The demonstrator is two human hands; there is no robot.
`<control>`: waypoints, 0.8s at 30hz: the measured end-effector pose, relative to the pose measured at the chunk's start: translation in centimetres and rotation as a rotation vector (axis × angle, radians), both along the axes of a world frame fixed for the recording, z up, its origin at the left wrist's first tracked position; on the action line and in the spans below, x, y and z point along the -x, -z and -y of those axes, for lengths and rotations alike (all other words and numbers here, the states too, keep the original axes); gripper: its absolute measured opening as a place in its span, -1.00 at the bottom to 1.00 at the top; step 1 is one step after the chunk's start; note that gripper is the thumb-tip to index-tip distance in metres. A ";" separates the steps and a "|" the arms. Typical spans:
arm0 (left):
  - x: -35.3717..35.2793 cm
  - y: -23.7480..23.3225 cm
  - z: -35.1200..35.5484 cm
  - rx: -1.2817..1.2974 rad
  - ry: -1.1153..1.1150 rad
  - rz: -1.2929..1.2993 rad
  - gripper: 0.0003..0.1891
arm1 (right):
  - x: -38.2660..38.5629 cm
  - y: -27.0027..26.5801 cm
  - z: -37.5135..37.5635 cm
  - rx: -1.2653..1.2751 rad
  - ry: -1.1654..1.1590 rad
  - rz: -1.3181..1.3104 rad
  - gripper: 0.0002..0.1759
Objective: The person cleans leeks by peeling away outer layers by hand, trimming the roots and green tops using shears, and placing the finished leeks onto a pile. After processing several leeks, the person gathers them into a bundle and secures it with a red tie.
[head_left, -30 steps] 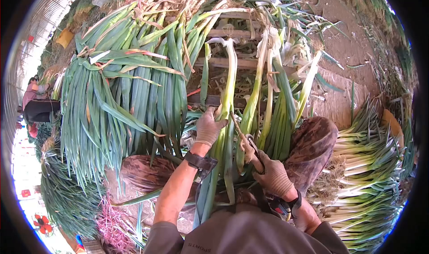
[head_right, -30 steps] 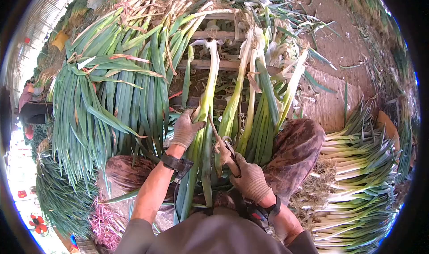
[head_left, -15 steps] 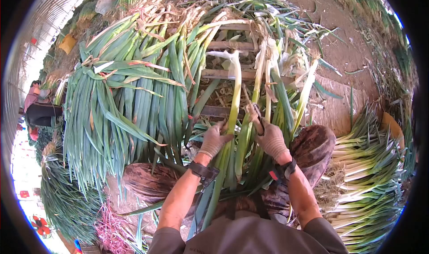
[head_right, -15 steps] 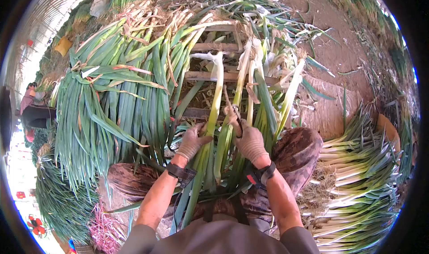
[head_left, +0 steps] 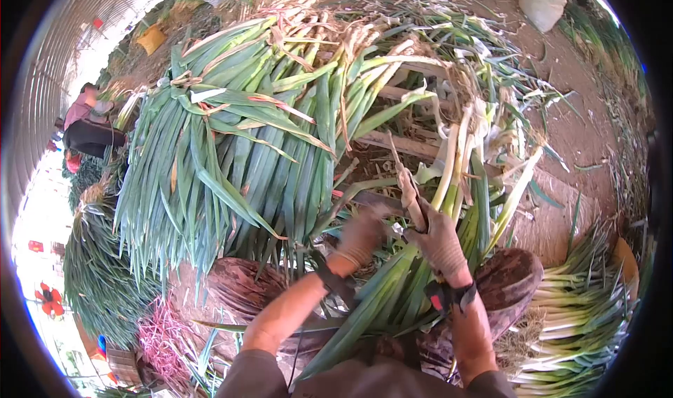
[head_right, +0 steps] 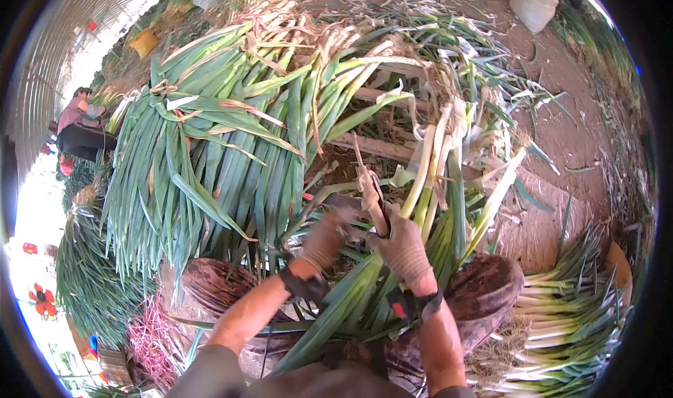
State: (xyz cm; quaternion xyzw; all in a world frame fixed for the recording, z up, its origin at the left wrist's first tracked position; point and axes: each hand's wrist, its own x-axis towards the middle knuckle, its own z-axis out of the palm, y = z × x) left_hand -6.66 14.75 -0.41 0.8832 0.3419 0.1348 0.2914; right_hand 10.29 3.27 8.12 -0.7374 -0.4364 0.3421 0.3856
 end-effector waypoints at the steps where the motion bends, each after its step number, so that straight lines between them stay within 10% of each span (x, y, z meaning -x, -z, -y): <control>1: 1.0 -0.8 -3.7 -0.219 -0.166 -0.051 -0.45 | 0.8 -1.7 -0.2 0.053 -0.010 -0.045 -0.25; 4: 4.2 -4.6 -11.7 -0.582 -0.526 -0.341 -0.04 | 3.2 -1.8 0.2 0.011 -0.251 0.052 -0.24; 10: 7.1 -0.9 -8.8 -0.579 -0.523 -0.527 0.27 | 5.0 0.2 0.2 0.067 -0.216 -0.103 -0.17; 19: 5.3 -2.0 -12.6 -0.384 -0.468 -0.254 -0.65 | 3.1 1.9 2.0 0.089 -0.091 -0.160 -0.17; 24: -1.2 -6.5 -2.7 -0.112 -0.036 -0.078 -0.66 | 2.1 0.1 3.2 0.035 0.048 -0.282 -0.22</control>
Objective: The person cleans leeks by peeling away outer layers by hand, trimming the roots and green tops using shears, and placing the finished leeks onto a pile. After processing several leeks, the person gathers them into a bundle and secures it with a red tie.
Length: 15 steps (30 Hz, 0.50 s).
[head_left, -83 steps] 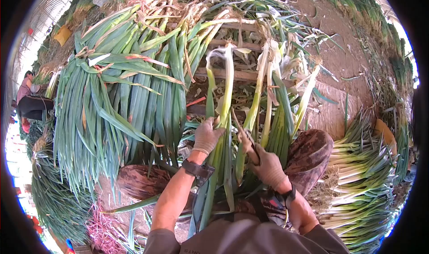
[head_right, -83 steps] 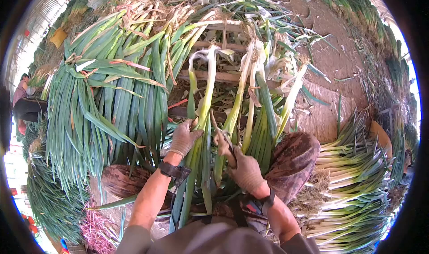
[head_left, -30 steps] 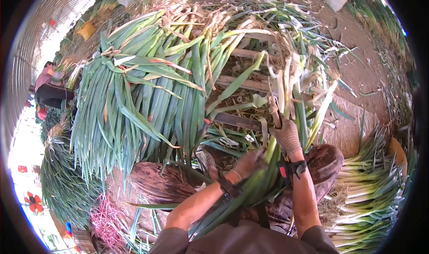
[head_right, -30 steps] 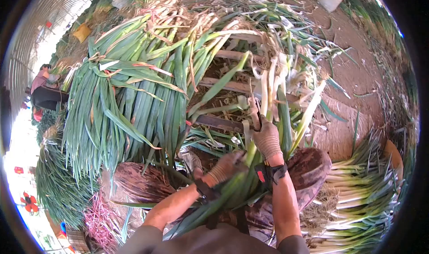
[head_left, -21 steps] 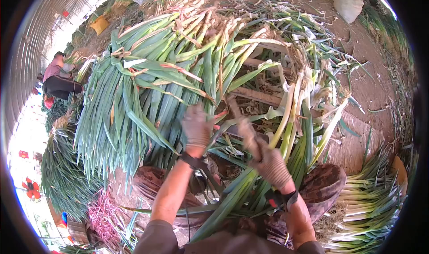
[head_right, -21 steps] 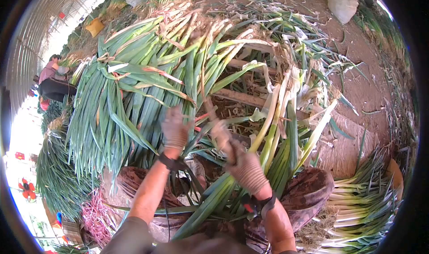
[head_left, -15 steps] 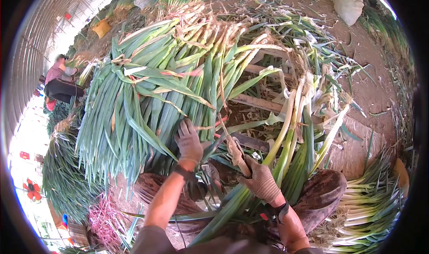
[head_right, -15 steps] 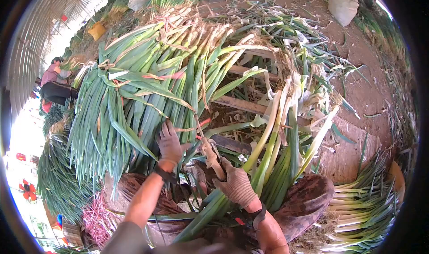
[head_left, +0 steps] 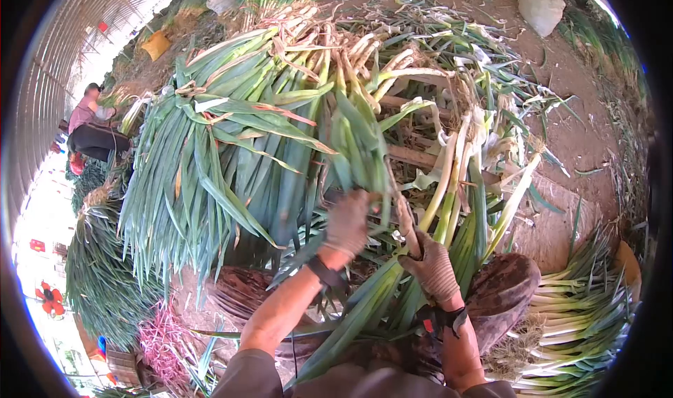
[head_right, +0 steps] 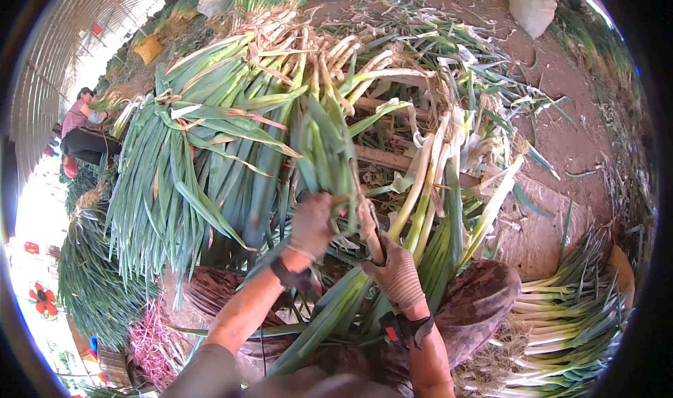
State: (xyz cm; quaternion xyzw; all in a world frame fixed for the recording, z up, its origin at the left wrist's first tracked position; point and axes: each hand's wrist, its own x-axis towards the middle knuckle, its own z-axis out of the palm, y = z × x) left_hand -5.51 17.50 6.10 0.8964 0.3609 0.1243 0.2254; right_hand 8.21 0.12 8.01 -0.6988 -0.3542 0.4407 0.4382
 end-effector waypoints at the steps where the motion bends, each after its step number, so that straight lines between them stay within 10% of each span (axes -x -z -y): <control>1: 0.2 3.1 2.3 -0.222 0.160 0.228 -0.68 | -0.4 -1.0 0.5 0.008 0.021 0.040 -0.23; 5: 4.1 5.0 15.1 0.081 0.694 -0.331 -0.71 | -1.6 -2.2 3.0 0.016 0.056 0.161 -0.24; 9: 10.0 1.9 14.9 0.273 0.843 -0.275 -0.65 | -1.7 -1.8 5.4 0.067 0.135 0.151 -0.25; 12: 8.4 -3.7 7.8 0.618 0.679 -0.409 -0.42 | -1.6 -0.4 6.4 0.070 0.130 0.236 -0.27; 15: 5.8 -4.5 3.5 0.372 0.220 -0.010 -0.42 | -0.3 0.0 6.3 0.143 0.060 0.262 -0.25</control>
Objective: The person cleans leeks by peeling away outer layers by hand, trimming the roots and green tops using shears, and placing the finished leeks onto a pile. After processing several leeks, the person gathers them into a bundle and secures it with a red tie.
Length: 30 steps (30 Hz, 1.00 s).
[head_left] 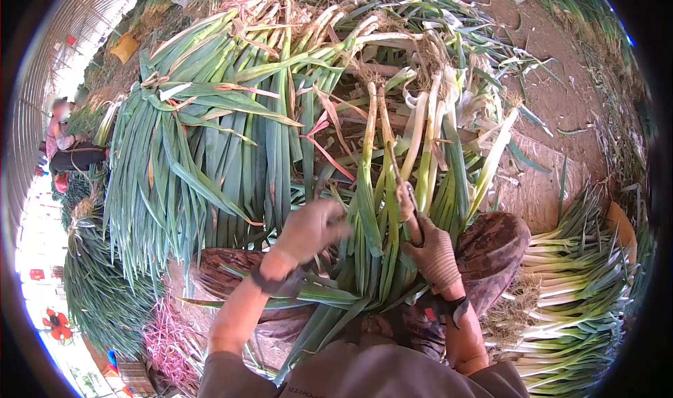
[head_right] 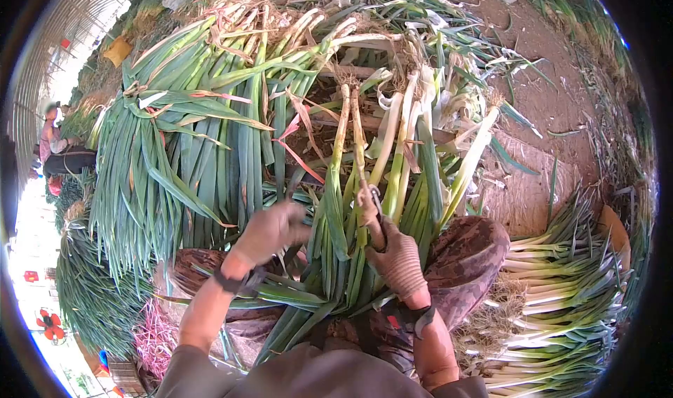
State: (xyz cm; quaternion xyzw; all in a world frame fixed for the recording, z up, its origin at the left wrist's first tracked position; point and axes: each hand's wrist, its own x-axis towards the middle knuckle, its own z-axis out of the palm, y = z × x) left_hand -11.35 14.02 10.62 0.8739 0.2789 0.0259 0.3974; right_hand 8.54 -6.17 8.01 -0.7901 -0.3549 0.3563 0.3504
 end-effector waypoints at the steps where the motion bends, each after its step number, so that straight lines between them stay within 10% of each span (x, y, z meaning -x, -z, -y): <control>1: -1.8 1.1 -0.9 0.022 -0.174 0.096 -0.41 | 0.4 0.3 0.0 -0.005 -0.026 0.024 -0.25; 6: -8.4 9.4 -2.9 -0.011 -0.169 -0.348 -0.36 | 1.9 0.5 0.8 0.029 -0.019 0.045 -0.26; 9: -7.3 14.1 0.1 0.799 -0.318 0.262 -0.30 | 2.2 -0.3 1.7 0.101 -0.021 0.023 -0.24; 13: -6.1 13.4 0.8 0.373 -0.403 0.100 -0.26 | 3.4 -2.2 3.0 0.148 -0.104 0.010 -0.20; 18: -4.4 10.9 -0.2 0.674 -0.412 0.242 -0.59 | 4.6 -2.4 3.4 0.141 -0.185 0.066 -0.19; 30: -2.1 13.8 -0.3 0.816 -0.579 0.321 -0.48 | 6.7 -1.5 1.1 0.174 -0.189 0.124 -0.37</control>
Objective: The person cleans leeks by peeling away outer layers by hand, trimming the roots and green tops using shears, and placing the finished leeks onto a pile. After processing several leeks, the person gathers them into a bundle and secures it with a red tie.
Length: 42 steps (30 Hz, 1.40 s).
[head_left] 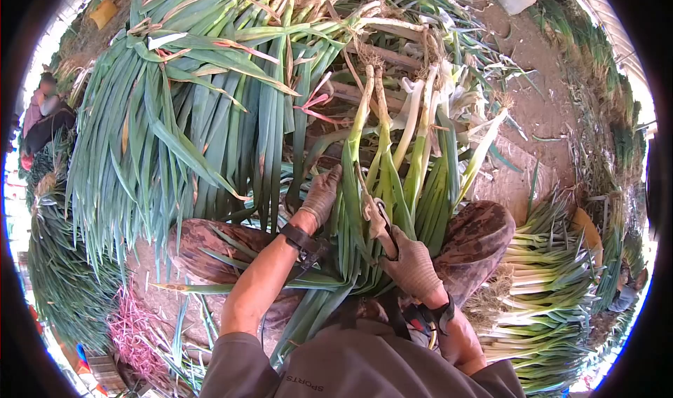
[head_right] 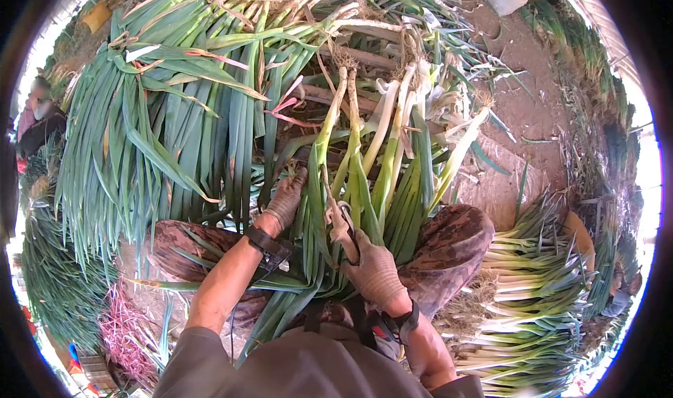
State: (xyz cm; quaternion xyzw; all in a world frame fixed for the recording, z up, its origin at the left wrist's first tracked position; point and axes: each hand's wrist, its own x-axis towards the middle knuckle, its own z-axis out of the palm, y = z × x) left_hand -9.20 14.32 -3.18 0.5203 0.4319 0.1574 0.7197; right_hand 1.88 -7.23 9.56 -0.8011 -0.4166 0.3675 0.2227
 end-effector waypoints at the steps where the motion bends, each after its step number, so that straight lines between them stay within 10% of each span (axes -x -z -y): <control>1: 0.0 0.0 -0.1 0.026 0.006 0.005 -0.48 | 0.0 0.2 -0.3 -0.008 0.016 0.013 -0.38; 42: -0.4 0.0 0.3 -0.007 0.048 0.157 -0.61 | -13.0 7.4 -22.0 0.031 0.081 0.485 -0.57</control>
